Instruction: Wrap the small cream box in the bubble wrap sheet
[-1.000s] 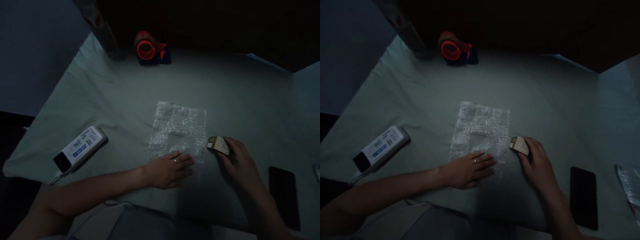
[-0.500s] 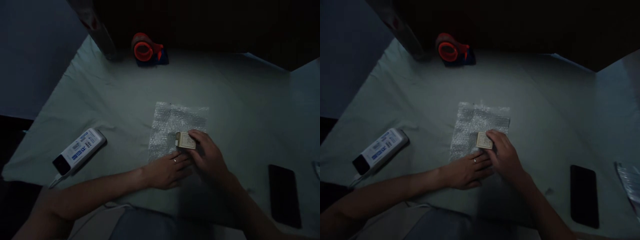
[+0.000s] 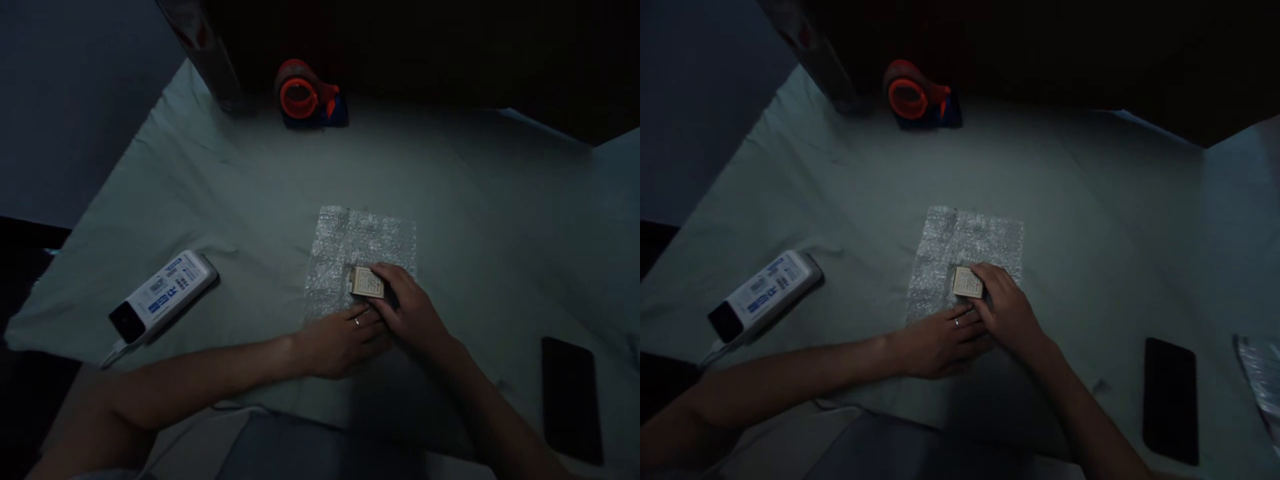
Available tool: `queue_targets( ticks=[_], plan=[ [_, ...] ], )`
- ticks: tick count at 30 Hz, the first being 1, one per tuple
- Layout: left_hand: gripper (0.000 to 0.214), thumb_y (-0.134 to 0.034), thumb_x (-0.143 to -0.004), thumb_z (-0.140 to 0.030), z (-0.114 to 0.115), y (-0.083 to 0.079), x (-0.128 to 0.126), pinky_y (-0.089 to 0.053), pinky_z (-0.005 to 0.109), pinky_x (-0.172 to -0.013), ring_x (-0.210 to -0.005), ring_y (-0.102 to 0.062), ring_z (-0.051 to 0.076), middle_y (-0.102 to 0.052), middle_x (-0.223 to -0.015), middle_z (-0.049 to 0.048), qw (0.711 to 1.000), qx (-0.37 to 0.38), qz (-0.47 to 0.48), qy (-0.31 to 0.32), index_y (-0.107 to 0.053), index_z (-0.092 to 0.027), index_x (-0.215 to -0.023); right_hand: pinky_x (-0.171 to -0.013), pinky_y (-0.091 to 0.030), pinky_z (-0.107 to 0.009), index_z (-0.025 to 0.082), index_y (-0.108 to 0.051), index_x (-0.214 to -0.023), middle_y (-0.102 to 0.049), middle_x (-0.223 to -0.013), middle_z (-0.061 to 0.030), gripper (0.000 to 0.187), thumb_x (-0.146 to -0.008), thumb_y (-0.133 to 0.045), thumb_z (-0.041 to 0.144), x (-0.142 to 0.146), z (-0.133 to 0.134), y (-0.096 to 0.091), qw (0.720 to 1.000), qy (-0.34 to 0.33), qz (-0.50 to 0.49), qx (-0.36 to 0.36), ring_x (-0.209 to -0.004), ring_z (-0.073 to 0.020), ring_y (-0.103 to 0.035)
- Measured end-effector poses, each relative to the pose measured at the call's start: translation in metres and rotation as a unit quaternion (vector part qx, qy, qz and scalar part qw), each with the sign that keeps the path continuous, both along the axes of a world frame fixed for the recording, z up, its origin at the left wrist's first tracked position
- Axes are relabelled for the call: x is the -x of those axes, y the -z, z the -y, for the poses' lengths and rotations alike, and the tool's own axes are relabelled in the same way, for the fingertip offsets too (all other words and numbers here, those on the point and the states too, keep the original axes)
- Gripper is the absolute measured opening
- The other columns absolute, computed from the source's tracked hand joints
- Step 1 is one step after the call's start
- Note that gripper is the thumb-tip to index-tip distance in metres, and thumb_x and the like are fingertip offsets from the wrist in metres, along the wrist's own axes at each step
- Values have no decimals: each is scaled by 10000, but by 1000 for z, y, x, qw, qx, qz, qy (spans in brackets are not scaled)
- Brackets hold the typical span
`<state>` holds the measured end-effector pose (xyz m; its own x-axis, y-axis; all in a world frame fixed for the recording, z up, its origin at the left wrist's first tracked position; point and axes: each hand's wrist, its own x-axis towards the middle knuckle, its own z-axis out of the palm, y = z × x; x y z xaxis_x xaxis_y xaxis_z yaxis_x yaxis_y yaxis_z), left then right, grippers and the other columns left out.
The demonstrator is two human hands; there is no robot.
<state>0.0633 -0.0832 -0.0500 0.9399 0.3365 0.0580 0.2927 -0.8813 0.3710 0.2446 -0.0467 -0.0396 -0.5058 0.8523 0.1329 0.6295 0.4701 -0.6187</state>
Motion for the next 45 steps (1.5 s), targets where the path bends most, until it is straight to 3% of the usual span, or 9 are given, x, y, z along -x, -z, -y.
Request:
queue_targets(
  ticks=[5,9,14,17,21,25,28,36,45],
  plan=[
    [522,-435,-900,-318,2,-17,4,-173,449,-1153,-1356,-317,282,-417,-1418,147,1000,25,-14,-10,-376,-112,-1376,-996,-434,-466,154,-382,-1327,-517,-1287,-173,526,-837,-560,222,-6,4,-4,999,20,8,-27,-1222,-266,-476],
    [518,-446,-875,-243,12,-28,17,-265,451,-1106,-1352,-319,306,-364,-1452,165,995,63,-47,-61,-364,-109,-1369,-891,-504,-424,176,-510,-1187,-625,-1089,-126,348,-847,-540,243,-21,19,-18,997,66,7,-42,-1044,-243,-589],
    [463,-444,-852,-142,24,-22,25,-384,424,-1028,-1245,-446,301,-472,-1356,178,986,57,-24,-157,-421,-57,-1307,-842,-532,-455,148,-549,-1143,-632,-1104,-155,462,-761,-630,395,-23,53,-24,995,-69,76,15,-1017,-283,-597],
    [284,-440,-882,-187,20,-27,24,-480,382,-901,-1048,-565,255,-598,-1158,152,970,72,23,-232,-573,-77,-1108,-832,-533,-483,120,-546,-1160,-618,-1132,-191,419,-776,-588,281,-17,61,-18,992,-61,108,-9,-1028,-304,-593],
    [224,-416,-892,-183,1,-53,28,-507,340,-758,-841,-607,210,-648,-919,95,955,116,15,-271,-629,-117,-907,-736,-555,-366,174,-597,-972,-686,-954,-108,201,-873,-423,153,-21,45,-25,997,-38,68,-14,-870,-217,-651],
    [174,-465,-867,-175,-27,-84,42,-488,290,-710,-795,-617,177,-651,-888,57,928,173,-44,-328,-633,-143,-899,-690,-518,-296,210,-594,-887,-676,-838,-36,166,-909,-430,218,-29,18,-44,998,24,4,61,-777,-164,-643],
    [163,-468,-874,-178,-47,-93,48,-463,262,-700,-795,-622,160,-660,-892,31,918,168,-50,-356,-628,-163,-901,-649,-483,-278,206,-586,-821,-645,-763,-20,179,-910,-439,253,-30,3,-50,995,58,-16,84,-698,-149,-615],
    [222,-370,-927,-246,-69,-54,41,-388,261,-614,-707,-611,177,-657,-798,41,908,117,-71,-396,-573,-167,-886,-595,-464,-267,200,-608,-833,-661,-758,-19,118,-848,-535,291,-26,-16,-29,981,149,-13,119,-677,-161,-616],
    [284,-377,-943,-369,-70,-29,53,-373,229,-604,-639,-582,133,-646,-741,12,896,203,-32,-394,-585,-176,-920,-588,-494,-273,202,-558,-1104,-679,-850,-43,254,-868,-477,251,-25,-14,-12,981,145,3,129,-715,-172,-646]
  ],
)
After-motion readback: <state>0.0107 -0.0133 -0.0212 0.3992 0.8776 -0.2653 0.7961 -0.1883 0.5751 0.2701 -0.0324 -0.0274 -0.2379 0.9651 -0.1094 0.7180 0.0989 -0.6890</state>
